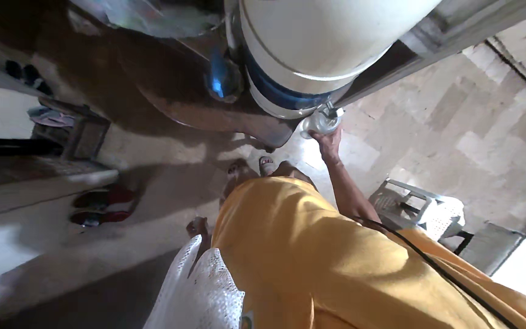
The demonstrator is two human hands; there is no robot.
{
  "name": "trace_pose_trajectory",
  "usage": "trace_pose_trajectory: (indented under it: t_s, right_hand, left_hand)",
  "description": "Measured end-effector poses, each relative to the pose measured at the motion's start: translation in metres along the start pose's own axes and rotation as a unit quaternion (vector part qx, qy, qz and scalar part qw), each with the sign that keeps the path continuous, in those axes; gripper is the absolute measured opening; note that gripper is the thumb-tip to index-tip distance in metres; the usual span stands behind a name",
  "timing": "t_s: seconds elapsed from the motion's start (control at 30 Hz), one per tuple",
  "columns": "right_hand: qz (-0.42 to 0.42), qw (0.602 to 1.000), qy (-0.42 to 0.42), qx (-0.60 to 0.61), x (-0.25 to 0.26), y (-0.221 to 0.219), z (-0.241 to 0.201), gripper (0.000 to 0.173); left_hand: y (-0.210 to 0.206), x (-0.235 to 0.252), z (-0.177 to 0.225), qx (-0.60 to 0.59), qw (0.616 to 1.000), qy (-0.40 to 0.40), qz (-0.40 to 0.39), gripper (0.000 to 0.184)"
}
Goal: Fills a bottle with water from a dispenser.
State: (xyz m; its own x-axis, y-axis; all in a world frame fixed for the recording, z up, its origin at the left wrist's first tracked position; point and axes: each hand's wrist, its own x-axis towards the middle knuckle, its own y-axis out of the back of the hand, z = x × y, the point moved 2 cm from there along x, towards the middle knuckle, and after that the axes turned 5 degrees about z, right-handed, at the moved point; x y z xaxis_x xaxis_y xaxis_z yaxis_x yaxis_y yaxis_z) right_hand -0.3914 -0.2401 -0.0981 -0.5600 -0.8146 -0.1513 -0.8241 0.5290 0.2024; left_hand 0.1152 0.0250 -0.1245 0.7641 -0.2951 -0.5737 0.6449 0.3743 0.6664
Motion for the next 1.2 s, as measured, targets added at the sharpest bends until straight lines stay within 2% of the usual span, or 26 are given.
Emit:
trace_pose_trajectory:
  t_s: [0.07, 0.13, 0.23, 0.33, 0.47, 0.93, 1.2]
  right_hand:
    - [0.006, 1.0, -0.004, -0.007, -0.002, 0.0, 0.001, 0.114]
    - [0.01, 1.0, -0.01, -0.007, -0.003, -0.001, -0.002, 0.113]
    - [0.009, 1.0, -0.011, -0.011, -0.002, -0.003, -0.005, 0.112]
    - [0.011, 1.0, -0.006, -0.02, -0.005, -0.002, -0.006, 0.111]
    - [0.021, 0.999, -0.002, -0.028, -0.004, -0.003, -0.006, 0.112]
    - [0.022, 1.0, -0.001, -0.013, -0.004, -0.003, -0.005, 0.112]
    - [0.02, 0.999, -0.002, -0.025, -0.004, -0.002, -0.003, 0.111]
  left_hand:
    - [0.001, 0.02, -0.007, -0.011, 1.0, -0.011, 0.0, 0.07]
    - [0.005, 0.024, 0.014, -0.02, 1.0, -0.009, 0.003, 0.07]
    - [0.021, 0.012, 0.069, -0.007, 1.0, -0.03, 0.002, 0.067]
    - [0.038, 0.019, 0.098, 0.038, 0.998, -0.041, 0.004, 0.069]
    - [0.043, 0.053, 0.102, 0.055, 0.997, -0.044, -0.007, 0.075]
    - [0.031, 0.058, 0.131, 0.057, 0.996, -0.065, -0.031, 0.072]
    - [0.019, 0.058, 0.187, 0.066, 0.988, -0.136, -0.036, 0.067]
